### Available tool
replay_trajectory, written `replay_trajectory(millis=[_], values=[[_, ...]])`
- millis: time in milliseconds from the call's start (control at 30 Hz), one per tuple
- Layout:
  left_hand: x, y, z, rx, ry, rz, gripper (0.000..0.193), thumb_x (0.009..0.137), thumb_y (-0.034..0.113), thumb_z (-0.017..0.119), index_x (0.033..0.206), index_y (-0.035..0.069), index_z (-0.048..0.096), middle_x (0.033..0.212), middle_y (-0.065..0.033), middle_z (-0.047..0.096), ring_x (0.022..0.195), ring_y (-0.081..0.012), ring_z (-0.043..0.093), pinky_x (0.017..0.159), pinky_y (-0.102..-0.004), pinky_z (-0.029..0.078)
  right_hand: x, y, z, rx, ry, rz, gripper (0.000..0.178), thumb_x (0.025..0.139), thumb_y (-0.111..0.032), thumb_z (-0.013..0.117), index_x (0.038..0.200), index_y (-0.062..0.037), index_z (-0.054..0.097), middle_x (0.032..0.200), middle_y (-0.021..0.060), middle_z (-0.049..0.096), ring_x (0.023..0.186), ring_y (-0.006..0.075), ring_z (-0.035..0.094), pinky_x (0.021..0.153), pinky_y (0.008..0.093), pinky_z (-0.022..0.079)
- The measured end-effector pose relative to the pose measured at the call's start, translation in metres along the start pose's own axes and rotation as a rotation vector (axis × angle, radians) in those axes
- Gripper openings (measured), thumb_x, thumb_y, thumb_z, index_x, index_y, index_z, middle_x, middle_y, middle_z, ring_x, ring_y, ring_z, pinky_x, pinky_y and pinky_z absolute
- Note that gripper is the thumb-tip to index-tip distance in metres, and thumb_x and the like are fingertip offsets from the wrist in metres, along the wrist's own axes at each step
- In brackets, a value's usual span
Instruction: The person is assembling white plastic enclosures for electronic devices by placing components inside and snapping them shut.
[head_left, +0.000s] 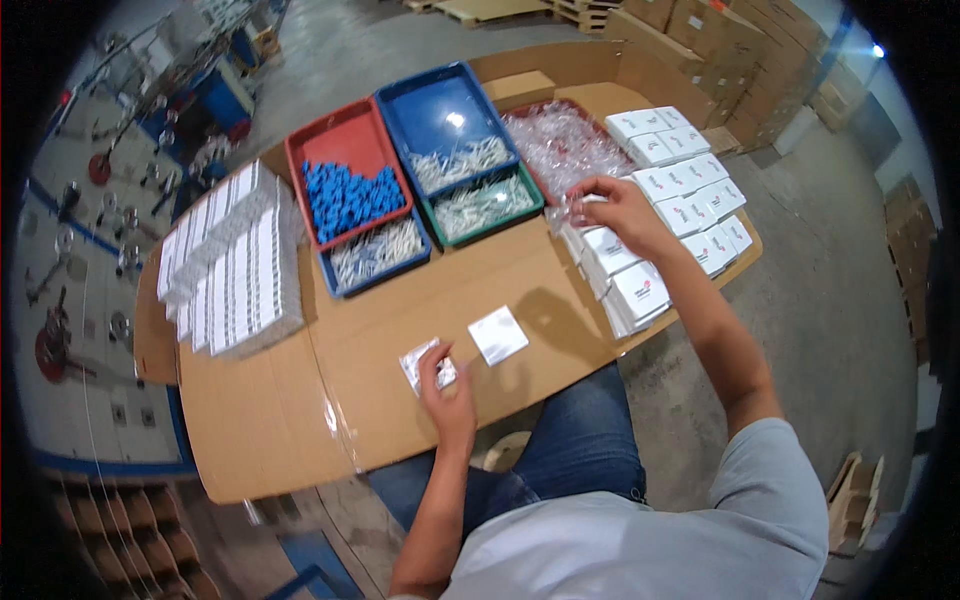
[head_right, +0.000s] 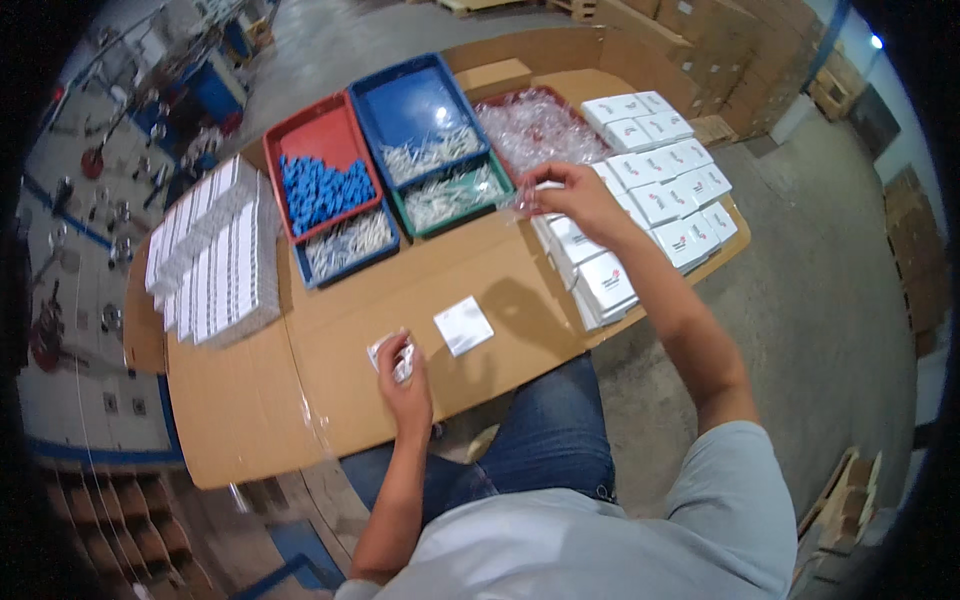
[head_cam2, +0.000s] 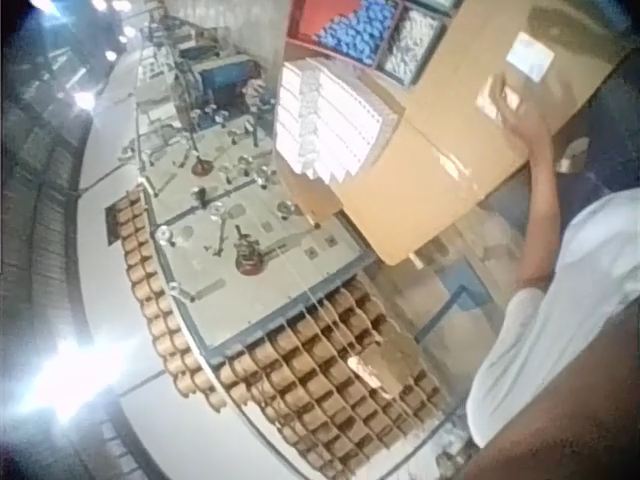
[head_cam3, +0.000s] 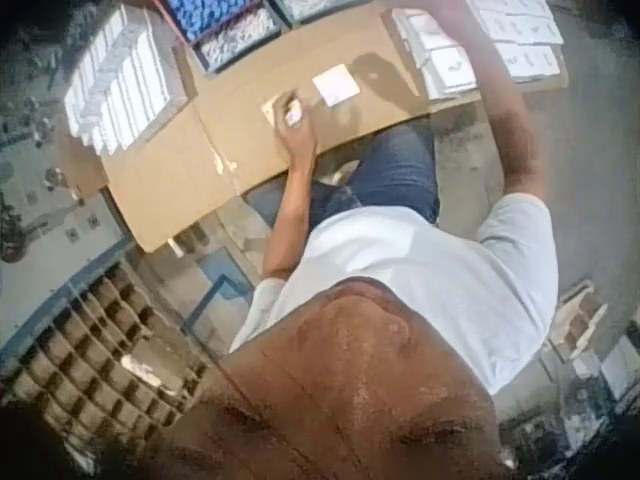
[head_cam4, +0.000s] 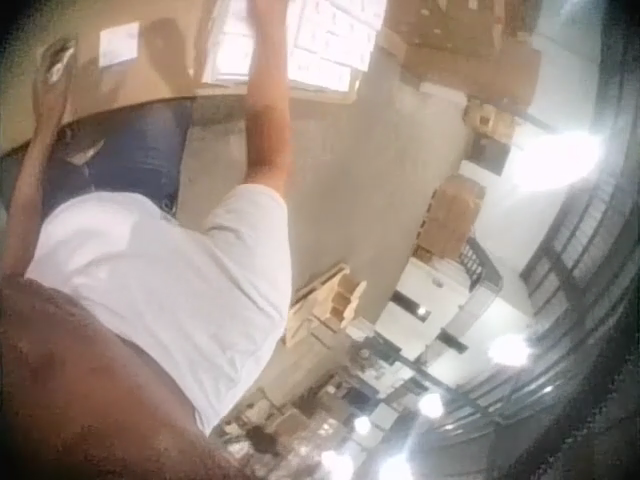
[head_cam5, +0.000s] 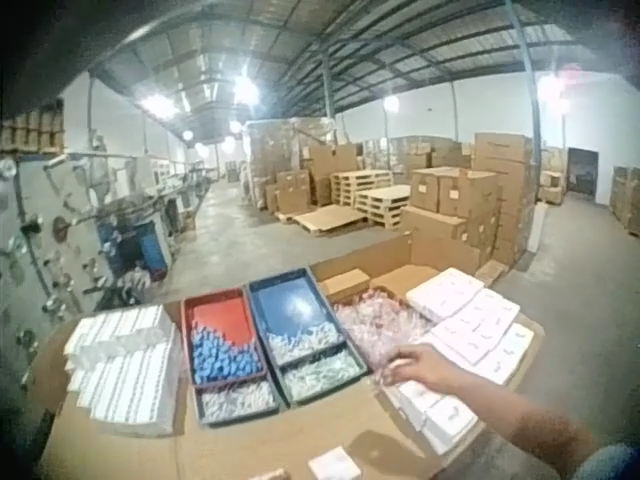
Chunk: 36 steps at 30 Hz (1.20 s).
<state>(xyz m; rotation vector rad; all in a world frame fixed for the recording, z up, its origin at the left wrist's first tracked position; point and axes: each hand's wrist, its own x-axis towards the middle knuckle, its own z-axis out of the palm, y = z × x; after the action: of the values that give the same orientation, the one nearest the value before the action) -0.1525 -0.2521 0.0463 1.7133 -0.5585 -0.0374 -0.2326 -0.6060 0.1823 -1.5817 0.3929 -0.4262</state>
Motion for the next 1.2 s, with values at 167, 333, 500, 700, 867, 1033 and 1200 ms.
replay_trajectory(millis=[167, 333, 500, 700, 867, 1033, 1200], values=[[0.009, 0.069, 0.044, -0.620, -0.309, -0.275, 0.037, 0.101, 0.015, 0.069, 0.134, 0.001, 0.059, 0.117, -0.0085, 0.068, 0.096, -0.0128, 0.066, 0.087, -0.0282, 0.054, -0.087, 0.017, 0.085, 0.165, -0.079, 0.175, 0.025, 0.093, -0.007, 0.075, 0.117, 0.0018, 0.069, 0.106, 0.0080, 0.072, 0.094, 0.0172, 0.072, 0.082, 0.0316, 0.060], [-0.006, 0.053, 0.023, -0.613, -0.222, -0.323, 0.024, 0.103, 0.018, 0.068, 0.117, -0.001, 0.068, 0.092, -0.0027, 0.068, 0.079, -0.0100, 0.063, 0.070, -0.0252, 0.053, -0.123, 0.049, 0.115, 0.312, -0.115, 0.293, 0.024, 0.095, -0.007, 0.073, 0.117, 0.0014, 0.069, 0.104, 0.0086, 0.073, 0.094, 0.0170, 0.072, 0.081, 0.0311, 0.061], [-0.010, 0.049, -0.014, -0.340, -0.058, -0.200, 0.021, 0.102, 0.019, 0.069, 0.104, -0.001, 0.071, 0.085, -0.0037, 0.069, 0.070, -0.0089, 0.061, 0.061, -0.0248, 0.049, -0.138, 0.057, 0.128, 0.286, -0.120, 0.392, 0.025, 0.098, -0.013, 0.071, 0.120, -0.0004, 0.069, 0.106, 0.0103, 0.073, 0.093, 0.0171, 0.072, 0.080, 0.0307, 0.061], [-0.017, 0.054, -0.026, -0.180, -0.042, -0.037, 0.016, 0.100, 0.014, 0.071, 0.101, -0.002, 0.071, 0.086, -0.0057, 0.071, 0.071, -0.0122, 0.063, 0.065, -0.0272, 0.051, -0.146, 0.053, 0.181, 0.299, -0.186, 0.396, 0.020, 0.098, -0.014, 0.072, 0.112, -0.0009, 0.069, 0.101, 0.0087, 0.073, 0.087, 0.0163, 0.072, 0.074, 0.0305, 0.061], [-0.016, 0.058, -0.040, 0.007, -0.113, 0.131, 0.013, 0.101, 0.011, 0.069, 0.100, -0.002, 0.069, 0.087, -0.0048, 0.070, 0.076, -0.0120, 0.064, 0.069, -0.0269, 0.051, -0.141, 0.057, 0.176, 0.355, -0.288, 0.411, 0.014, 0.097, -0.013, 0.073, 0.102, -0.0005, 0.069, 0.093, 0.0081, 0.074, 0.077, 0.0144, 0.072, 0.069, 0.0281, 0.060], [-0.003, 0.035, -0.063, -0.258, 0.077, -0.089, 0.017, 0.104, 0.014, 0.065, 0.105, -0.003, 0.067, 0.088, -0.0023, 0.069, 0.081, -0.0093, 0.063, 0.072, -0.0265, 0.052, -0.134, 0.056, 0.153, 0.196, -0.196, 0.379, 0.015, 0.097, -0.013, 0.072, 0.105, 0.0000, 0.069, 0.093, 0.0087, 0.074, 0.076, 0.0143, 0.071, 0.068, 0.0274, 0.060], [-0.010, 0.047, -0.060, -0.177, 0.026, -0.070, 0.017, 0.104, 0.014, 0.066, 0.102, -0.003, 0.068, 0.088, -0.0043, 0.070, 0.083, -0.0104, 0.064, 0.074, -0.0270, 0.052, -0.141, 0.040, 0.190, 0.206, -0.160, 0.281, 0.016, 0.099, -0.014, 0.070, 0.109, -0.0017, 0.069, 0.096, 0.0074, 0.073, 0.080, 0.0130, 0.071, 0.068, 0.0270, 0.061]])
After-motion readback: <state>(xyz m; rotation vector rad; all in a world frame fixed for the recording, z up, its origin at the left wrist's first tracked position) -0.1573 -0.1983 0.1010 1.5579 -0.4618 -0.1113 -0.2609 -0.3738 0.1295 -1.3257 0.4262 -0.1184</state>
